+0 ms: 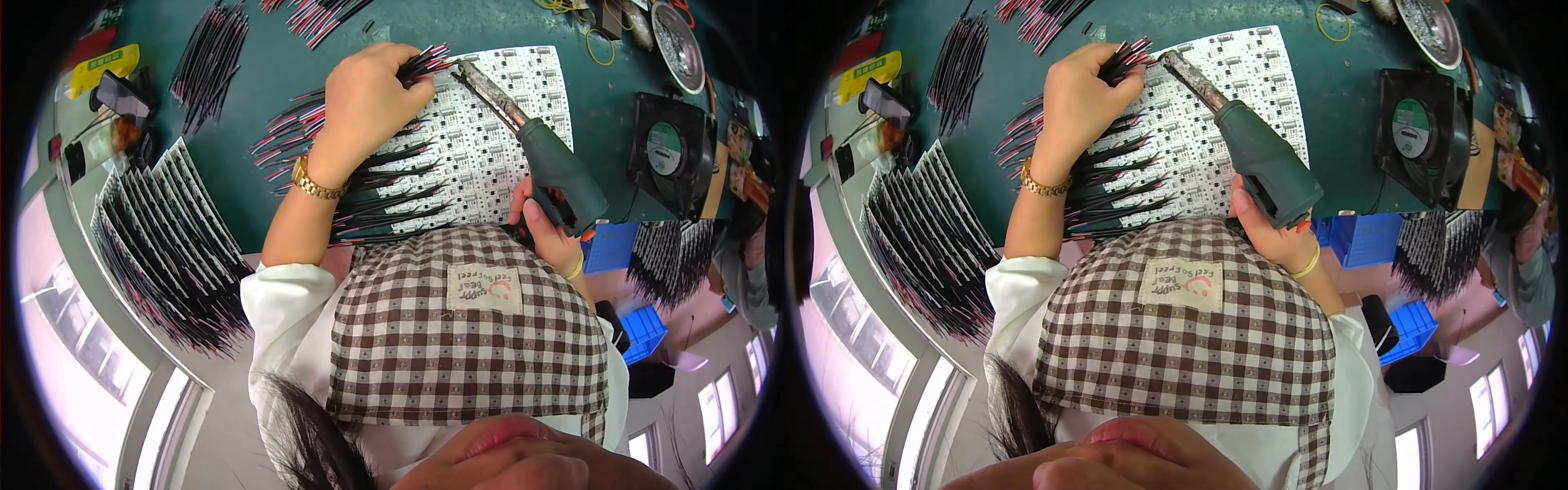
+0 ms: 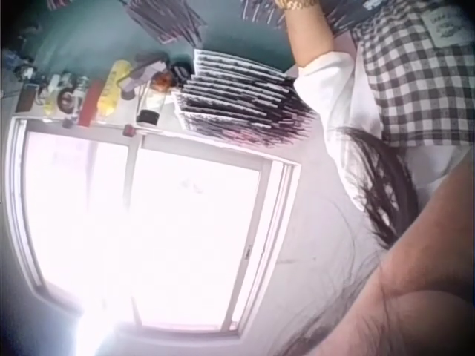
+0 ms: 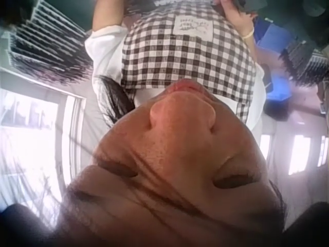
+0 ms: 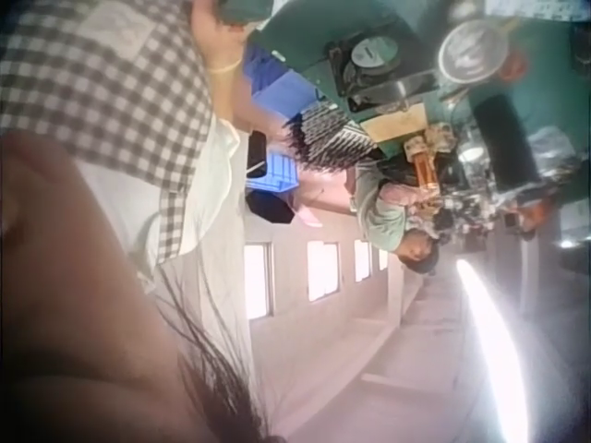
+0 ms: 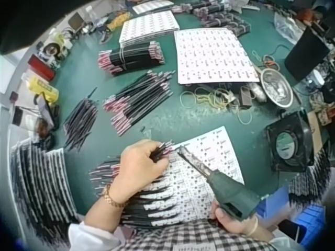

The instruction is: The person solders red and black wires onto individual printed circuit boards using a soldering iron.

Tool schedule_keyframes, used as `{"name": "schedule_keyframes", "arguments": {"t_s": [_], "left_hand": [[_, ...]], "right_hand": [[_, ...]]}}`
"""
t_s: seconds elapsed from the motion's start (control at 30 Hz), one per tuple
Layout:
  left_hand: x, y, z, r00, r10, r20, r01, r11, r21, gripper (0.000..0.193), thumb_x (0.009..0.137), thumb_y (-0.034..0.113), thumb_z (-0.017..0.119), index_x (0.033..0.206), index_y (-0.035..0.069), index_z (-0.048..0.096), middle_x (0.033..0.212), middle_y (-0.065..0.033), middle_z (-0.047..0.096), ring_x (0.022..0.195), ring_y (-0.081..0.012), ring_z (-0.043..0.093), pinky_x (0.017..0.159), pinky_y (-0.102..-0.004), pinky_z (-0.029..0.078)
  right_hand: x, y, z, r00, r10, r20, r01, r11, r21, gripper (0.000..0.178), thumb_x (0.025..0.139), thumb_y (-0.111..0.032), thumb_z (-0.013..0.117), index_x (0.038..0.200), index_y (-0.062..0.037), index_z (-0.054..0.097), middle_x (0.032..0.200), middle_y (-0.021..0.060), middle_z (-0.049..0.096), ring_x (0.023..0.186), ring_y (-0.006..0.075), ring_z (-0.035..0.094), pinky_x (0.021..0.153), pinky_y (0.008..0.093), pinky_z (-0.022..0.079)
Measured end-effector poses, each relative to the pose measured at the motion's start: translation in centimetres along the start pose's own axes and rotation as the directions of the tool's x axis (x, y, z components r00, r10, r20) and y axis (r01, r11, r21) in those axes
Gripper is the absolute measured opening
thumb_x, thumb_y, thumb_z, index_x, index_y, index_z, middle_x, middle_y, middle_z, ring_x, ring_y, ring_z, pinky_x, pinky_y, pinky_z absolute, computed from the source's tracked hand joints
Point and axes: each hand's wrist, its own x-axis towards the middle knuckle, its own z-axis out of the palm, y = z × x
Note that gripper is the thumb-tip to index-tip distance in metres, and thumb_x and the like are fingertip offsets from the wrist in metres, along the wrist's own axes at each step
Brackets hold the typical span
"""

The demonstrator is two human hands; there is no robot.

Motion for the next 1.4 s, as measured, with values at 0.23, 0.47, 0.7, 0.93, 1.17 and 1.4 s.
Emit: {"name": "schedule_keyframes", "arguments": {"t_s": [0.23,0.47,0.7,0.93,1.17,1.4], "left_hand": [[0.2,0.5,-0.1,0.999,-0.014,0.041,0.013,1.0,0.01,0.021,0.07,0.019,0.067,0.085,0.004,0.068,0.078,-0.0108,0.065,0.069,-0.0283,0.062,0.062,-0.0361,0.05],[1.4,0.7,-0.8,0.984,-0.084,0.158,0.085,0.996,0.001,0.022,0.073,0.021,0.066,0.08,0.0,0.066,0.066,-0.0161,0.061,0.059,-0.032,0.059,0.058,-0.0377,0.048],[1.9,-0.2,-0.7,0.954,-0.129,0.272,0.161,0.982,-0.1,0.024,0.074,0.022,0.065,0.077,-0.002,0.064,0.059,-0.0176,0.056,0.052,-0.0319,0.053,0.055,-0.0365,0.045],[1.7,-1.0,-0.8,0.963,-0.058,0.262,0.079,0.994,-0.07,0.021,0.075,0.018,0.069,0.083,-0.001,0.066,0.061,-0.0047,0.059,0.055,-0.0064,0.048,0.053,-0.0241,0.042],[1.1,-1.4,-0.6,0.982,0.012,0.191,-0.001,0.999,-0.054,0.024,0.075,0.019,0.069,0.081,-0.003,0.064,0.058,-0.0087,0.055,0.05,-0.0104,0.046,0.05,-0.0269,0.04],[1.0,-1.6,-0.6,0.983,-0.001,0.185,0.005,1.0,-0.021,0.023,0.072,0.023,0.065,0.079,0.001,0.066,0.068,-0.0164,0.06,0.06,-0.034,0.057,0.056,-0.0392,0.046]], "right_hand": [[-0.5,0.1,-0.2,0.999,0.019,-0.028,-0.015,0.992,0.129,0.035,0.089,-0.018,0.054,0.117,0.0018,0.049,0.078,0.0105,0.057,0.063,0.0146,0.054,0.06,0.027,0.043],[-0.5,0.0,-1.0,1.0,-0.025,-0.011,0.026,0.986,0.167,0.037,0.09,-0.013,0.055,0.125,-0.0014,0.048,0.08,0.0064,0.057,0.064,0.0105,0.052,0.056,0.0232,0.041],[-0.8,-0.1,-1.3,0.998,0.05,0.032,-0.053,0.994,0.096,0.015,0.087,-0.006,0.058,0.102,-0.0006,0.057,0.08,0.0042,0.059,0.069,0.0104,0.058,0.063,0.025,0.048],[-0.3,0.0,-0.3,0.998,0.051,0.026,-0.053,0.996,0.077,0.009,0.088,-0.006,0.057,0.095,-0.0007,0.058,0.077,0.0033,0.058,0.067,0.0103,0.057,0.063,0.0245,0.048],[-0.4,0.3,0.0,0.995,0.08,0.062,-0.08,0.997,-0.005,0.009,0.089,-0.009,0.055,0.093,-0.0011,0.057,0.076,0.003,0.057,0.067,0.0102,0.056,0.062,0.025,0.047],[-0.7,1.1,0.7,0.999,0.027,-0.021,-0.022,0.979,0.203,0.042,0.089,-0.022,0.059,0.124,-0.002,0.048,0.082,0.0067,0.056,0.067,0.0116,0.052,0.062,0.0265,0.043]]}}
